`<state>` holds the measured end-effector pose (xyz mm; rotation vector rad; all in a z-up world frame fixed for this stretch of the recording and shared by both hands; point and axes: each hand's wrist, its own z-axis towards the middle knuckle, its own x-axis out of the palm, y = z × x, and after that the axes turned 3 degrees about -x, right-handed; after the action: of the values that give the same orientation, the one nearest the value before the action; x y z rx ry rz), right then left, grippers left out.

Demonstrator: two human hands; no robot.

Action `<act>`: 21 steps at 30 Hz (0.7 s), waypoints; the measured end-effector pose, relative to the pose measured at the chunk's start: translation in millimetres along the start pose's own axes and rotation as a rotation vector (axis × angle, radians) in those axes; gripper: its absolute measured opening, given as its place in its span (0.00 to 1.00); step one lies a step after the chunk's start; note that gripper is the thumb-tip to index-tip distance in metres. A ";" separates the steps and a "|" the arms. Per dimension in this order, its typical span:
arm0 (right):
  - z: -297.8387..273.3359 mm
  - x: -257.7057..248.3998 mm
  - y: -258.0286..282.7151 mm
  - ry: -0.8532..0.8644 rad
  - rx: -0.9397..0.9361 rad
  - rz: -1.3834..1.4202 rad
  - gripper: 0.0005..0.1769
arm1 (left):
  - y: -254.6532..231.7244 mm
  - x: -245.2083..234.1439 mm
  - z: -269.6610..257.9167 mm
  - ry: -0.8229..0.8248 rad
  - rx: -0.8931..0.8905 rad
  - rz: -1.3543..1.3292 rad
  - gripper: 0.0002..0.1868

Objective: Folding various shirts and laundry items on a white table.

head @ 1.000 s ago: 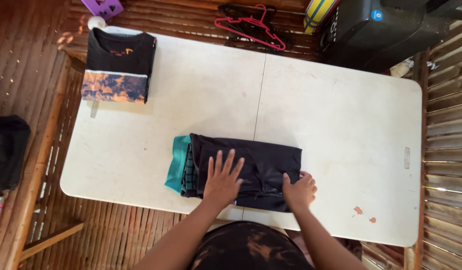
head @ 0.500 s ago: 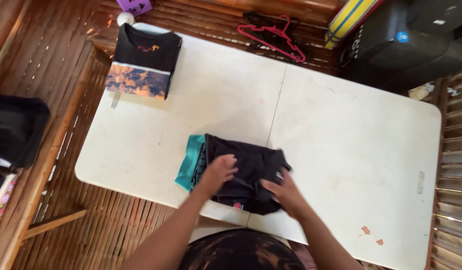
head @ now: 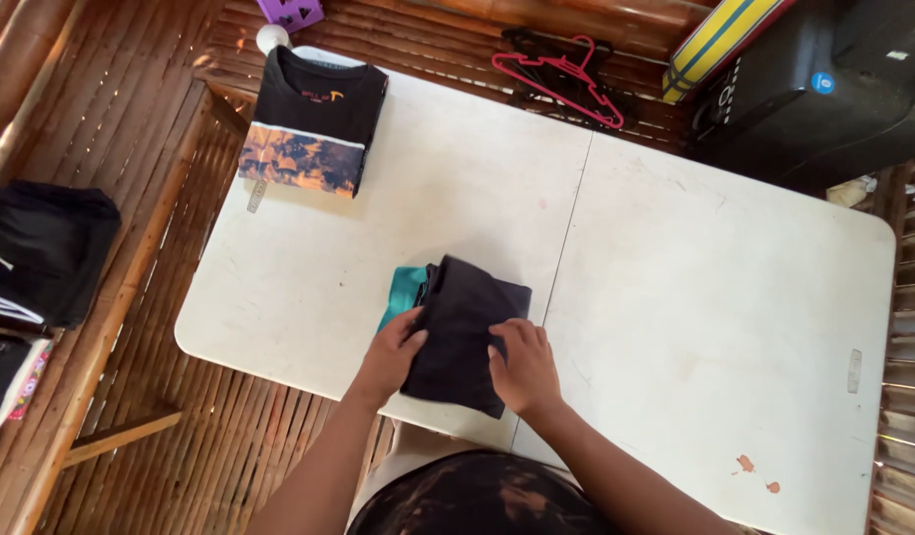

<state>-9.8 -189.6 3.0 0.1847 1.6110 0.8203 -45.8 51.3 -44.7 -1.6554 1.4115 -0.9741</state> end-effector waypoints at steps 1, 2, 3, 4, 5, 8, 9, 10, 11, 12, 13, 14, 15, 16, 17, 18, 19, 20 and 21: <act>-1.2 4.4 -1.0 -0.001 0.000 0.000 0.19 | 2.6 -4.5 -2.7 0.001 0.000 0.000 0.26; -2.6 8.9 -2.2 0.079 -0.055 -0.060 0.23 | 5.3 -8.8 -5.5 -0.060 -0.044 0.007 0.27; -3.4 13.9 -3.3 0.157 -0.109 -0.119 0.27 | 7.9 -13.7 -7.5 -0.120 -0.087 0.015 0.28; -1.3 12.8 3.7 0.155 -0.108 -0.119 0.27 | 5.2 -13.5 -8.0 -0.118 -0.086 0.017 0.28; 0.2 11.4 10.7 0.237 -0.143 -0.169 0.32 | 2.4 -13.1 -8.7 -0.111 -0.157 0.076 0.28; -0.1 17.3 18.8 0.288 -0.214 -0.234 0.40 | 7.5 -16.8 -7.5 -0.092 -0.160 0.304 0.31; 1.8 20.8 18.6 0.254 -0.256 -0.253 0.43 | 10.6 -19.2 -4.3 -0.083 -0.086 0.468 0.33; 6.9 17.7 24.6 0.251 -0.259 -0.253 0.43 | 14.6 -22.2 -3.3 -0.086 -0.083 0.469 0.33; 10.8 14.1 30.0 0.282 -0.247 -0.254 0.46 | 19.5 -23.9 -3.1 -0.104 -0.132 0.272 0.31; 14.6 10.4 35.0 0.312 -0.235 -0.256 0.49 | 24.5 -25.5 -2.8 -0.120 -0.179 0.075 0.28; 20.4 8.2 39.0 0.312 -0.237 -0.254 0.49 | 29.7 -28.5 -0.5 -0.122 -0.179 0.076 0.28; 26.1 5.8 42.8 0.446 -0.165 -0.293 0.53 | 34.8 -31.2 1.8 -0.127 -0.179 -0.040 0.27; 31.3 2.9 46.5 0.578 -0.088 -0.332 0.58 | 40.0 -33.5 4.0 -0.129 -0.178 -0.157 0.26; 33.1 2.5 48.8 0.577 -0.089 -0.332 0.58 | 27.6 -26.2 1.7 -0.130 -0.178 -0.156 0.26; 34.5 1.6 50.7 0.581 -0.080 -0.319 0.59 | 15.3 -18.2 -0.5 -0.261 -0.270 0.191 0.25; 36.0 0.7 52.5 0.584 -0.071 -0.306 0.60 | 3.0 -10.1 -2.5 -0.388 -0.358 0.540 0.25; 32.6 4.8 49.1 0.584 -0.068 -0.306 0.60 | 0.8 -0.5 -7.6 -0.385 -0.357 0.540 0.25; 29.3 8.9 45.7 0.351 0.023 -0.158 0.57 | -1.5 9.1 -12.6 -0.535 -0.148 0.780 0.27; 27.2 11.7 40.6 0.117 0.113 -0.016 0.54 | -3.8 20.4 -15.9 -0.680 0.074 1.009 0.30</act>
<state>-0.7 -142.5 18.0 0.2064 1.7684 0.7396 -56.2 30.5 -32.7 -0.8453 1.4031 0.1145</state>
